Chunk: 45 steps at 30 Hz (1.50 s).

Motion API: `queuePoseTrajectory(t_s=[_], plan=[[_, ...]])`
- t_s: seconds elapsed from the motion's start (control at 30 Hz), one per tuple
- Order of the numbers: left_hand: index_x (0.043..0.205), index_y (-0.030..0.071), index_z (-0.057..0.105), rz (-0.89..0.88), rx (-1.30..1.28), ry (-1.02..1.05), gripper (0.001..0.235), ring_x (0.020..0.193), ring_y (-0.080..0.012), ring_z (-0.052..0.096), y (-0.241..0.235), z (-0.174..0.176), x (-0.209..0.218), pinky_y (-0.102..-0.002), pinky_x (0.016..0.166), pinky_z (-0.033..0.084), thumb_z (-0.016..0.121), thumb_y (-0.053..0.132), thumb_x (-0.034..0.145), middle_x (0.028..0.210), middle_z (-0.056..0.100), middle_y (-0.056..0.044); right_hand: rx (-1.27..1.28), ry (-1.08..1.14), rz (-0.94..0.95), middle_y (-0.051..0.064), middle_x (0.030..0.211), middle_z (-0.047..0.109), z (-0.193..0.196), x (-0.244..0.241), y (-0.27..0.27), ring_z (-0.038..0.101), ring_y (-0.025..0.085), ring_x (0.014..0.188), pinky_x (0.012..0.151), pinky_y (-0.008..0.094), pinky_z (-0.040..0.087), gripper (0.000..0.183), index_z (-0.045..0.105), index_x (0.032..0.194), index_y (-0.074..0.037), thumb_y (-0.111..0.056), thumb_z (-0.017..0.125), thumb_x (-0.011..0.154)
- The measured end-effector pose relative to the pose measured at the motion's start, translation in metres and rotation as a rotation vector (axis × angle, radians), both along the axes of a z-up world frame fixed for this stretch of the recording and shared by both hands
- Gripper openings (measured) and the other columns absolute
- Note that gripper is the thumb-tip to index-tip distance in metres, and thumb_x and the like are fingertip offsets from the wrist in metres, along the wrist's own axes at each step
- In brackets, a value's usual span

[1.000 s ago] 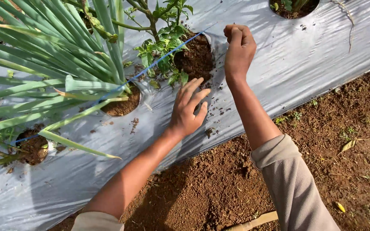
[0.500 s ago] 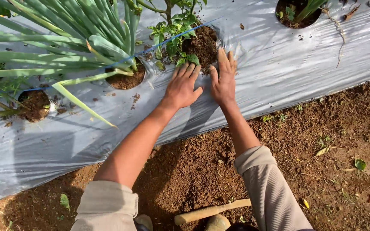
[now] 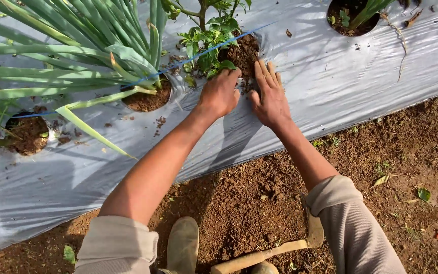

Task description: Covering the base of plants with soil through holes in plastic mulch using hands and a hand hoe

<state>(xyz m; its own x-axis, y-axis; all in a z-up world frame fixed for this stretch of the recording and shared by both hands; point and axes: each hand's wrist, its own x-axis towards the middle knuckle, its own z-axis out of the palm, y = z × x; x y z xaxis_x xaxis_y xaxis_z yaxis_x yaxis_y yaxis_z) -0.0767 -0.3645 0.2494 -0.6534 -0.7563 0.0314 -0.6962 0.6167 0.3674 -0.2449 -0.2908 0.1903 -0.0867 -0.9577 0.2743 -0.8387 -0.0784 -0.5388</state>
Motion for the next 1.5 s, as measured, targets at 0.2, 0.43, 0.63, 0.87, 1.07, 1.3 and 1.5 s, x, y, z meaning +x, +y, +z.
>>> queuePoseTrajectory(t_s=[0.2,0.43,0.63,0.87,1.07,1.3,1.5], plan=[[0.131,0.005,0.054,-0.022,0.062,0.182,0.037,0.106,-0.0501,0.069,0.004,0.014,0.016,-0.063,0.082,0.060,0.059,0.004,0.095,0.117,0.066,-0.028,-0.094,-0.027,0.208,0.004,0.155,0.053,0.000,0.008,-0.027,0.037,0.031,0.150,0.124,0.051,0.025,0.068,0.053,0.153,-0.020,-0.015,0.048,0.086],[0.118,0.007,0.054,-0.071,0.059,0.281,0.031,0.082,-0.0388,0.066,-0.004,-0.019,0.023,-0.052,0.061,0.048,0.067,0.019,0.092,0.106,0.065,-0.017,-0.418,0.006,0.145,0.022,0.126,0.066,0.063,-0.006,-0.067,0.057,0.041,0.116,0.098,0.051,0.046,0.048,0.061,0.133,0.006,0.005,0.043,0.088],[0.099,0.009,0.046,-0.126,0.006,0.330,0.026,0.076,-0.0371,0.057,-0.002,-0.021,0.023,-0.053,0.057,0.042,0.067,0.020,0.090,0.089,0.057,-0.013,-0.203,0.033,0.195,0.031,0.147,0.053,0.016,-0.004,-0.121,0.026,0.042,0.151,0.120,0.065,0.014,0.030,0.056,0.117,0.008,-0.012,0.037,0.104],[0.101,0.009,0.050,-0.145,0.016,0.362,0.026,0.076,-0.0350,0.058,0.001,-0.020,0.026,-0.050,0.057,0.044,0.066,0.027,0.092,0.095,0.056,-0.011,-0.216,-0.108,0.248,0.017,0.102,0.065,0.030,-0.003,-0.094,0.059,0.036,0.106,0.125,0.057,0.013,0.028,0.057,0.098,-0.001,-0.014,0.032,0.101],[0.101,0.011,0.049,-0.147,0.066,0.397,0.024,0.078,-0.0305,0.056,0.007,-0.018,0.024,-0.046,0.057,0.045,0.066,0.026,0.093,0.102,0.050,-0.008,-0.237,-0.158,0.057,0.020,0.159,0.045,0.038,-0.012,-0.094,0.028,0.039,0.152,0.124,0.058,0.006,0.062,0.044,0.154,-0.003,-0.005,0.035,0.092],[0.096,0.013,0.049,-0.107,0.085,0.405,0.023,0.080,-0.0318,0.056,0.011,-0.017,0.023,-0.048,0.061,0.044,0.069,0.020,0.088,0.105,0.048,-0.006,-0.221,0.325,0.220,0.039,0.116,0.070,-0.024,-0.008,-0.155,0.063,0.055,0.121,0.126,0.062,-0.004,0.037,0.080,0.089,-0.015,-0.034,0.055,0.109],[0.097,0.016,0.050,-0.063,0.144,0.328,0.021,0.073,-0.0306,0.059,0.013,-0.013,0.028,-0.048,0.058,0.045,0.067,0.028,0.091,0.103,0.050,-0.003,-0.307,-0.186,0.202,0.021,0.084,0.060,0.033,-0.006,-0.103,0.053,0.036,0.077,0.077,0.044,0.041,0.021,0.057,0.095,0.005,-0.010,0.044,0.099]])
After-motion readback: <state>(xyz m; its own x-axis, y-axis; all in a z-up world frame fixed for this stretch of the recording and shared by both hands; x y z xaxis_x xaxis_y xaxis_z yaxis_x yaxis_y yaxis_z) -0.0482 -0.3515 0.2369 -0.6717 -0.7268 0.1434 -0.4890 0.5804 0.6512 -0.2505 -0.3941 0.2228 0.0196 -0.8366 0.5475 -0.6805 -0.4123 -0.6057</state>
